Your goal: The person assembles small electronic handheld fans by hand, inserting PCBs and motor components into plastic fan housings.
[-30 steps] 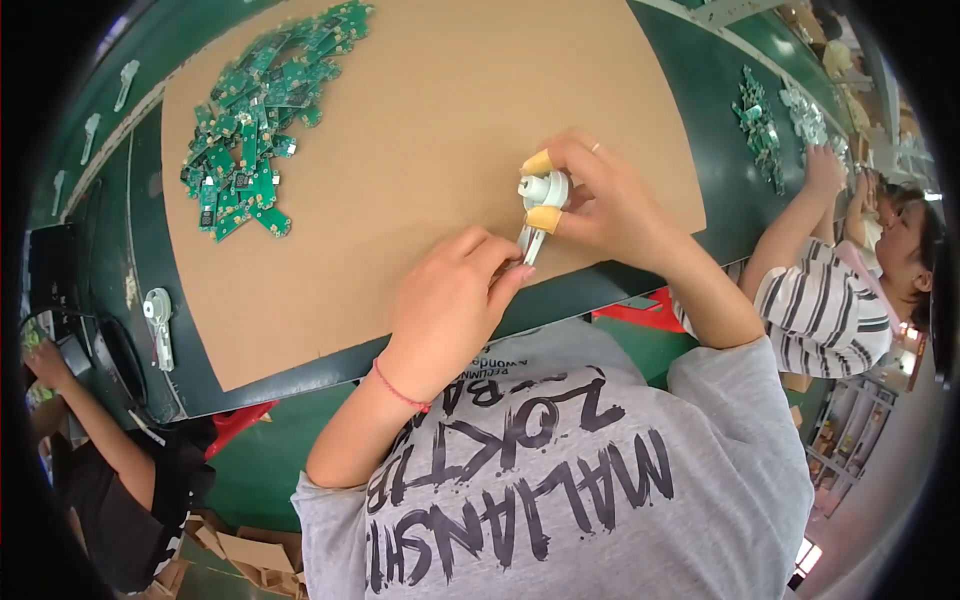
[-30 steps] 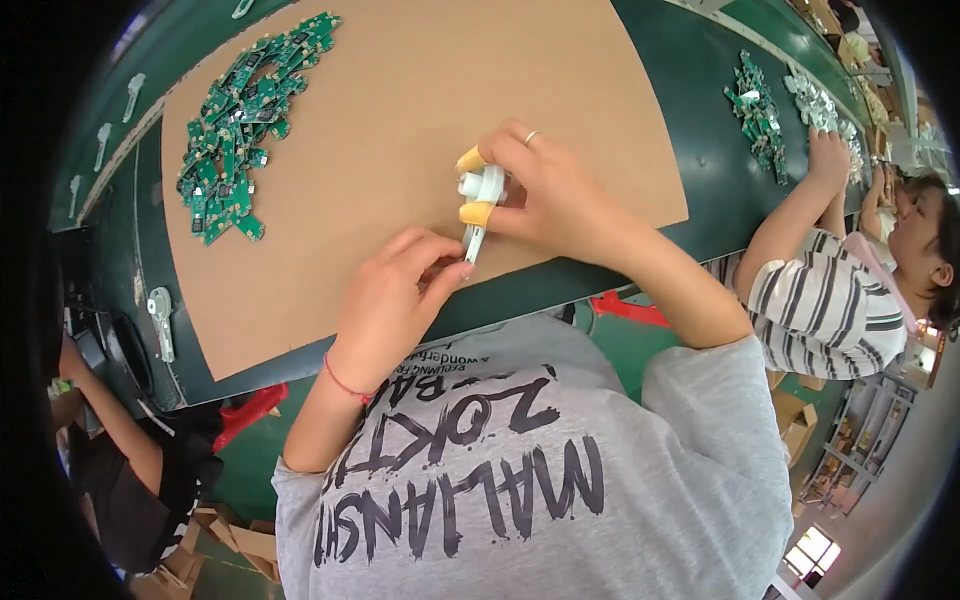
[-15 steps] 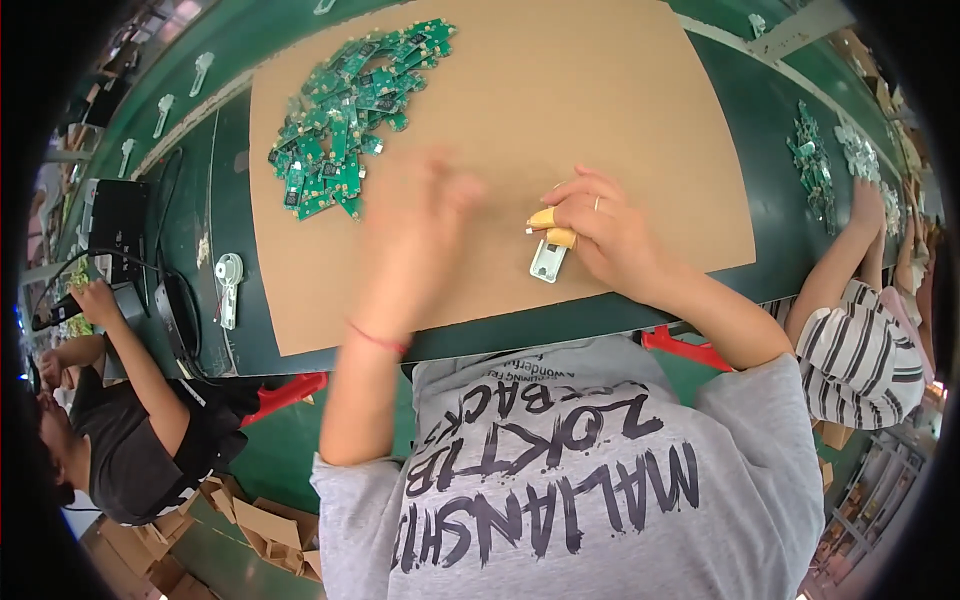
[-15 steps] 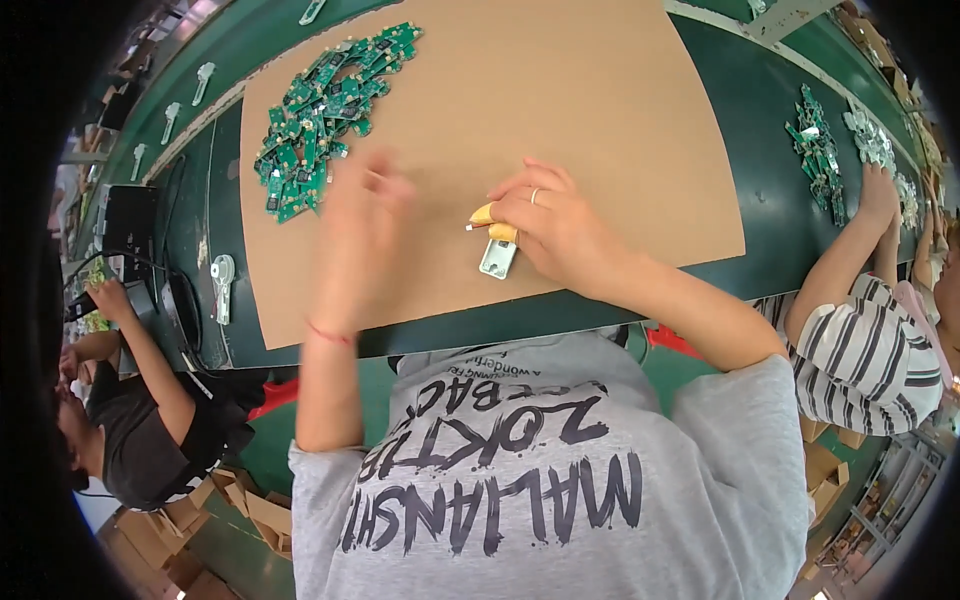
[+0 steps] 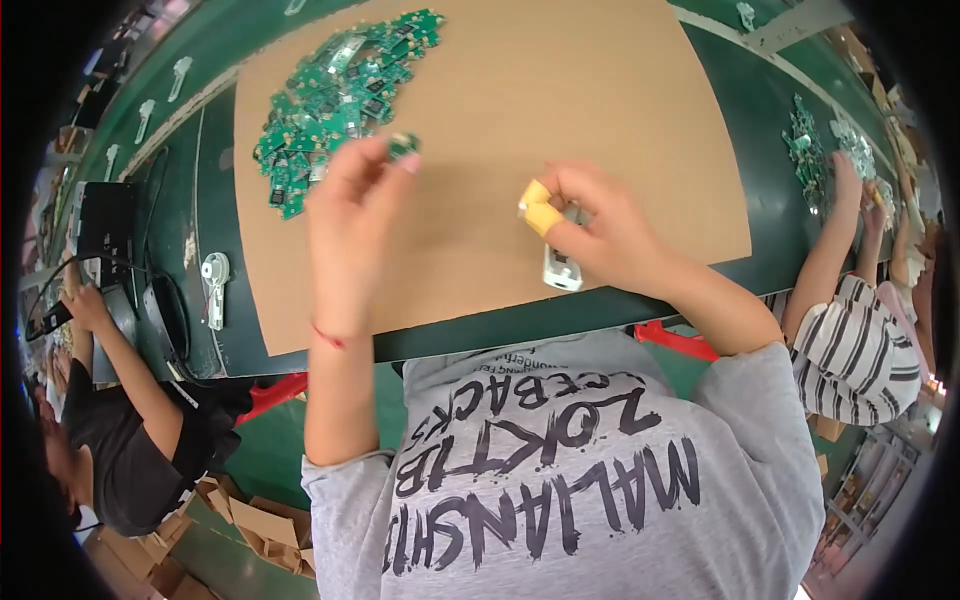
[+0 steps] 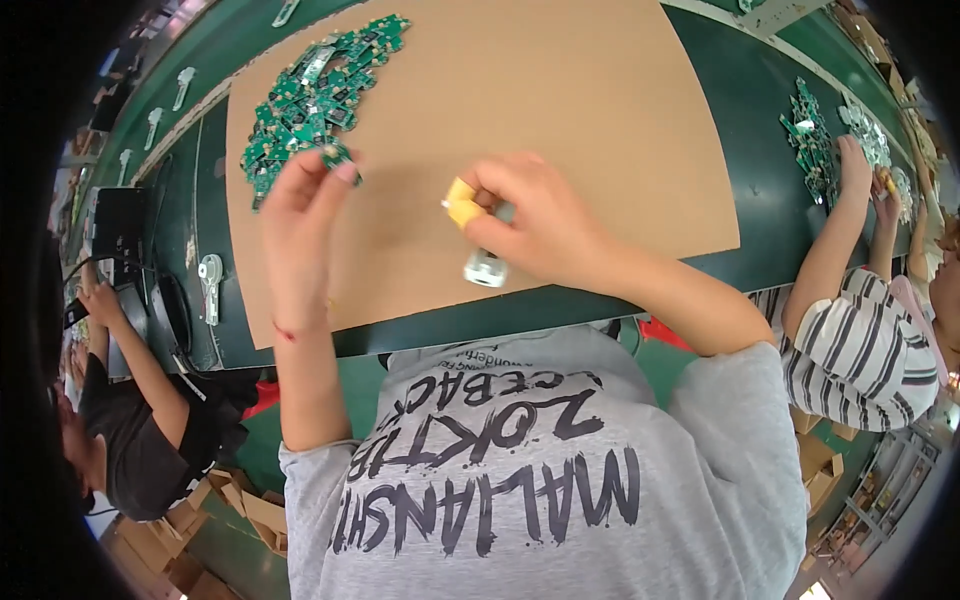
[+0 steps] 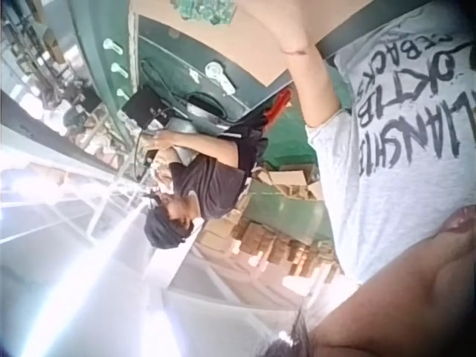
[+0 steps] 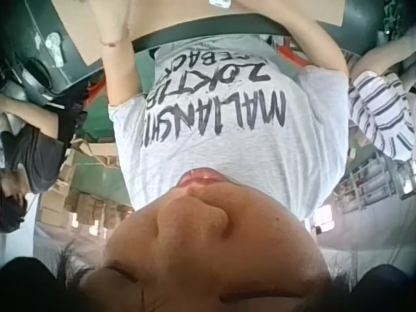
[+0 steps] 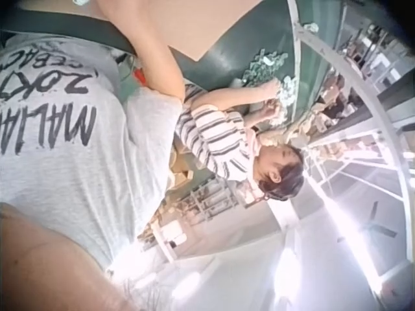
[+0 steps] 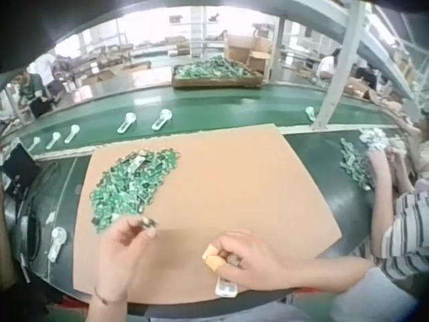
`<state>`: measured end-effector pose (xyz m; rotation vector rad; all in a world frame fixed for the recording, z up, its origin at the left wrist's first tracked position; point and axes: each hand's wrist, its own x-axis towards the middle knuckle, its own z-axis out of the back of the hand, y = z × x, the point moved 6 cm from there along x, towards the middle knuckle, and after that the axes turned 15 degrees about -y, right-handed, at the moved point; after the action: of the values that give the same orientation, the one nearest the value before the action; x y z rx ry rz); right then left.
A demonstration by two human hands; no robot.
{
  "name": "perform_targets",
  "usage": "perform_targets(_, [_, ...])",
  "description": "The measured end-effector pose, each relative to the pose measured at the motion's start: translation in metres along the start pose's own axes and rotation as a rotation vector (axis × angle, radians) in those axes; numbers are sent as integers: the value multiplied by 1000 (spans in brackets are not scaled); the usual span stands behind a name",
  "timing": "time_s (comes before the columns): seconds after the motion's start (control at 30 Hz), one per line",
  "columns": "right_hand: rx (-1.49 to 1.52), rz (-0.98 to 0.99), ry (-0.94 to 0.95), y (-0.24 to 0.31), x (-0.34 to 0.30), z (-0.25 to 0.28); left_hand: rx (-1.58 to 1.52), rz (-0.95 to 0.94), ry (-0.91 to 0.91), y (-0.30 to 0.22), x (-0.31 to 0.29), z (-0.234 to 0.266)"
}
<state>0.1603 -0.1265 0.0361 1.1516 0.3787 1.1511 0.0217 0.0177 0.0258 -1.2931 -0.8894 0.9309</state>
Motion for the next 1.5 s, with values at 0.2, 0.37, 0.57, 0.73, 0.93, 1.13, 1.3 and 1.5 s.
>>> perform_targets(0.2, [109, -55, -45, 36, 7, 0, 214, -489, -14, -51, -60, -27])
perform_targets(0.37, [126, -69, -161, 40, 8, 0, 190, -625, -56, -57, -66, -26])
perform_targets(0.57, [192, -128, -150, 45, 4, -4, 147, -619, -182, -49, -68, -17])
perform_targets(0.73, [228, -138, -151, 48, 3, -6, 261, -724, -173, -58, -75, -19])
perform_targets(0.93, [331, -279, -71, 42, 3, -15, 319, -807, -138, -58, -75, -14])
perform_targets(1.13, [296, -246, 74, 34, 2, -13, 267, -610, -67, -41, -71, -18])
perform_targets(1.3, [570, -275, -48, 26, 17, -25, -165, -178, -200, -15, -62, -12])
perform_targets(1.5, [310, 183, -134, 37, 17, -8, 75, -384, -61, -27, -63, -27])
